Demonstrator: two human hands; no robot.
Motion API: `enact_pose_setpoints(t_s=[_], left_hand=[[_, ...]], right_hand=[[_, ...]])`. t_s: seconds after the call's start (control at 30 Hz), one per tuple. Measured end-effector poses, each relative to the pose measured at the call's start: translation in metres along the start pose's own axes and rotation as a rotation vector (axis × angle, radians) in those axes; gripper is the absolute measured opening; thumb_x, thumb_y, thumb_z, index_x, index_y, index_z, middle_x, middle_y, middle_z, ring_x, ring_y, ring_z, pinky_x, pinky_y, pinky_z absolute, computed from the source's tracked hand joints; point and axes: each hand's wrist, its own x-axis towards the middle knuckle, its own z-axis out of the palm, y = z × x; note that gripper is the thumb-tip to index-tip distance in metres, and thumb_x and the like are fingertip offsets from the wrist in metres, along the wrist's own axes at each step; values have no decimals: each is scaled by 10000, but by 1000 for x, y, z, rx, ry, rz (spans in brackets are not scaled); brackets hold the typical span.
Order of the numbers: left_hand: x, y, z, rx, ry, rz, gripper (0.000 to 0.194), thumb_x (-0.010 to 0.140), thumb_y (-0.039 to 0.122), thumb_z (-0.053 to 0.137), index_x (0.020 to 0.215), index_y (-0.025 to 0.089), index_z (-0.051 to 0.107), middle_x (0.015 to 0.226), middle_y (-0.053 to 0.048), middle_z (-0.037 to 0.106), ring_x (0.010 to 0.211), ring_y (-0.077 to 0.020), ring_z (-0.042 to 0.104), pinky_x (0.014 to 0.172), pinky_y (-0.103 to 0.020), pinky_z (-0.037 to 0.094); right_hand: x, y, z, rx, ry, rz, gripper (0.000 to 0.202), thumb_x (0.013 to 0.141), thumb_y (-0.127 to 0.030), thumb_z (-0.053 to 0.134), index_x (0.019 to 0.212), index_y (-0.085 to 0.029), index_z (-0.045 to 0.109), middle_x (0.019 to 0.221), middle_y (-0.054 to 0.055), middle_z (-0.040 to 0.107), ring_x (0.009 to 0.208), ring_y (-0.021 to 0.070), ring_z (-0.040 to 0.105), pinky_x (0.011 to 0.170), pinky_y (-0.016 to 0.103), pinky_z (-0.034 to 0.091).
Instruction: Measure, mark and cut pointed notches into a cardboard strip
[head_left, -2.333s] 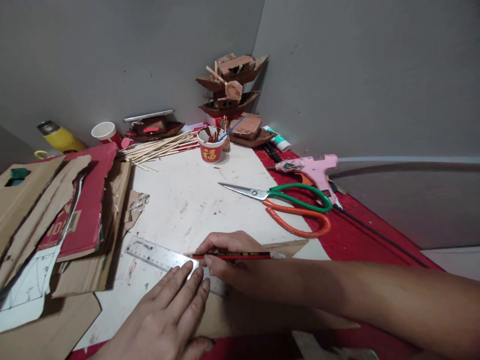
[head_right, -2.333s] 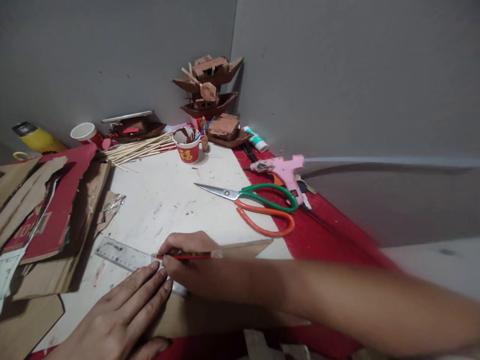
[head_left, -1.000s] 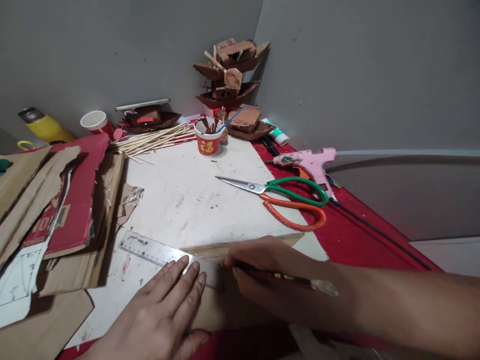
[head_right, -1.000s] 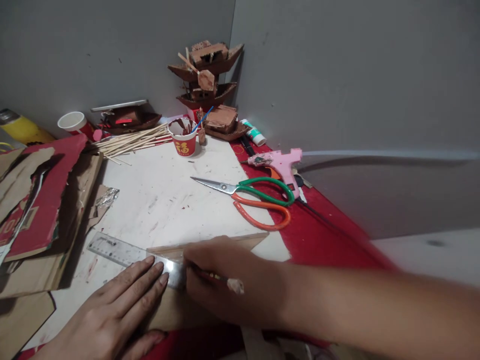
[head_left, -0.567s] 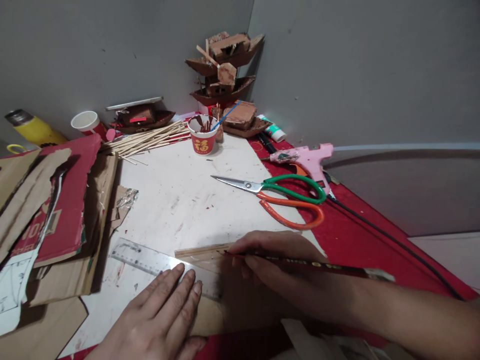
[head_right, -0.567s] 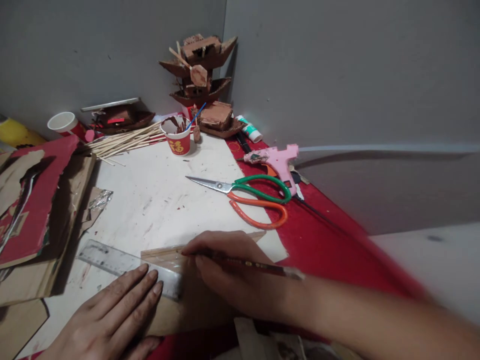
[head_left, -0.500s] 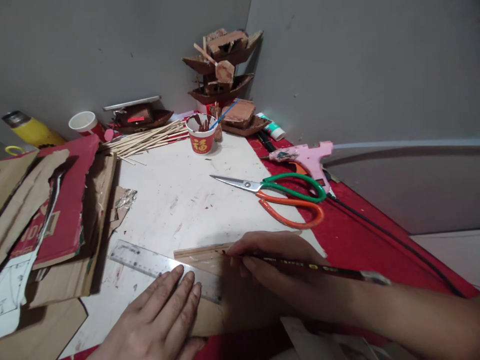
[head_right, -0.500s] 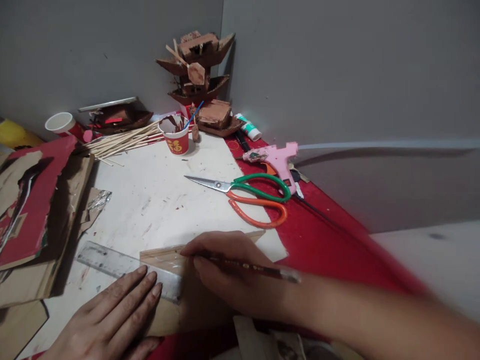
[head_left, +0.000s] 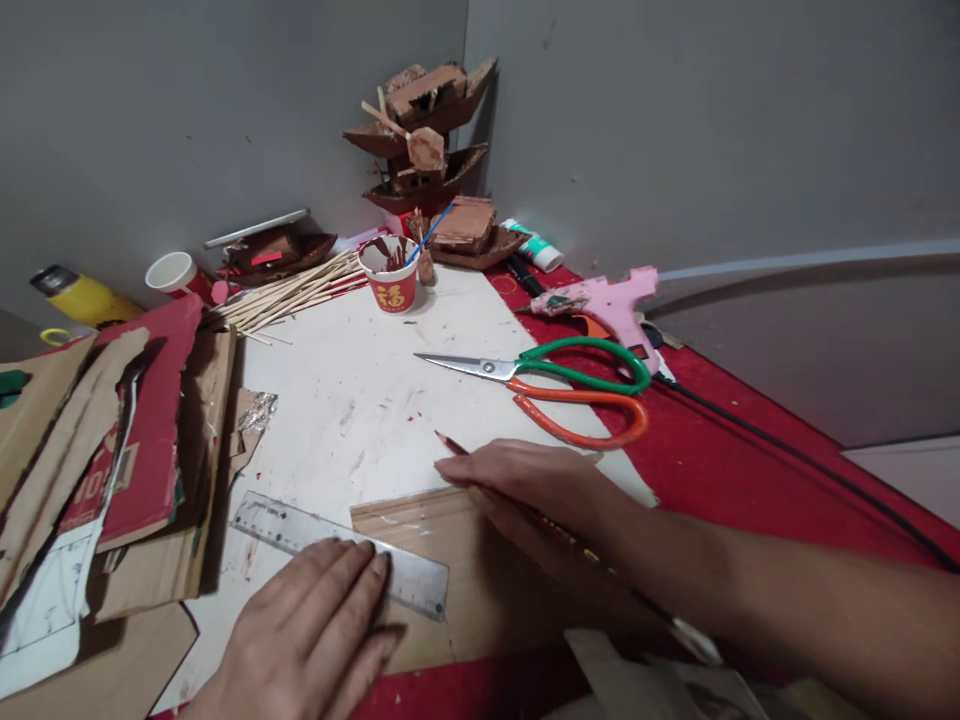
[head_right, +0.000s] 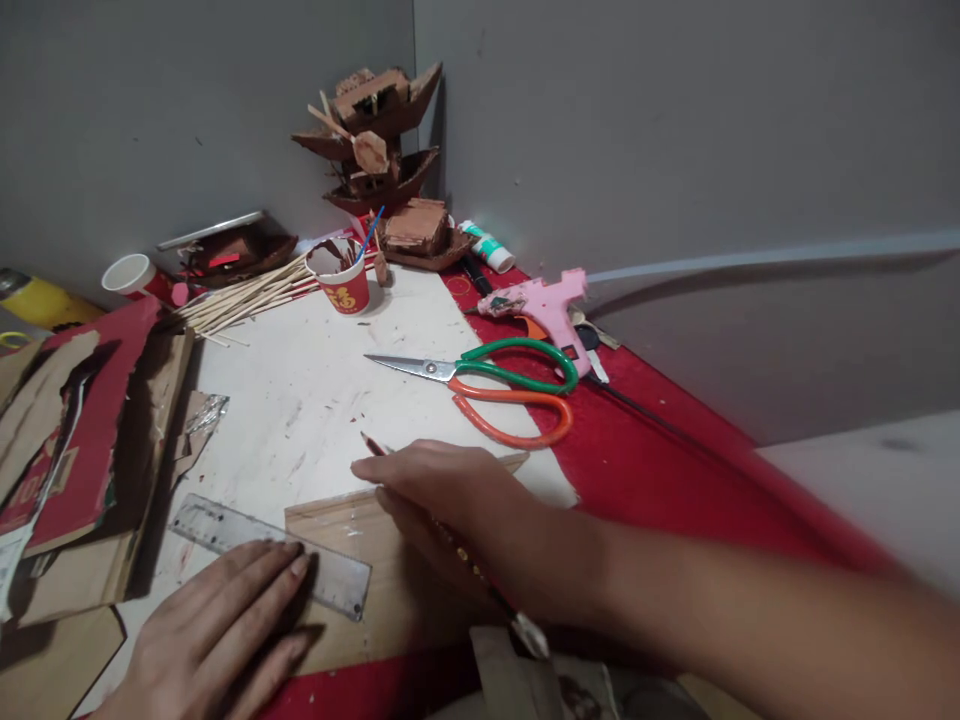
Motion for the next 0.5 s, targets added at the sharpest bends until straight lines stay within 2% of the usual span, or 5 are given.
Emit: enact_pose_setpoints(t_s=[0.1, 0.17, 0.27, 0.37, 0.5], left_hand=[[-3, -8, 3, 19, -18, -190, 389, 911, 216, 618, 1271, 72, 590, 1193, -176, 685, 1097, -287, 633, 967, -453, 512], [-3, -13, 4, 29, -61, -279, 434, 901, 272, 631, 1292, 101, 554, 1183, -178, 662, 1064, -303, 616, 918, -484, 512], [-1, -17, 3, 23, -101, -321, 427, 890, 345, 646, 1253, 144, 547, 1095, -148, 647, 967, -294, 607, 813, -458, 511], [0, -17, 1, 20, -117, -333, 398, 883, 350, 659, 1211, 156, 541, 1012, -115, 635, 902, -276, 595, 788, -438, 490], [0, -20, 0, -4, -118, -360, 315, 880, 360, 661, 1117, 186, 548, 966, -84, 636, 865, -264, 589, 770, -417, 473]], right_hand=[[2, 3, -4, -154, -73, -12, 295, 999, -182, 460, 1269, -196, 578, 1108, 104, 716, 1050, 241, 657, 932, 409, 506], [3, 4, -3, -269, -145, 67, 249, 988, -218, 488, 1197, -175, 617, 1109, 132, 702, 1031, 270, 647, 894, 431, 504], [3, 6, 2, -330, -203, 118, 239, 924, -207, 568, 1153, -179, 629, 1073, 126, 697, 972, 274, 644, 829, 405, 505], [5, 9, 5, -357, -235, 135, 243, 872, -203, 626, 1112, -165, 640, 1033, 124, 699, 938, 281, 647, 801, 393, 500], [15, 2, -2, -367, -363, 218, 203, 883, -252, 657, 1058, -151, 675, 1017, 133, 717, 938, 293, 663, 809, 388, 493]])
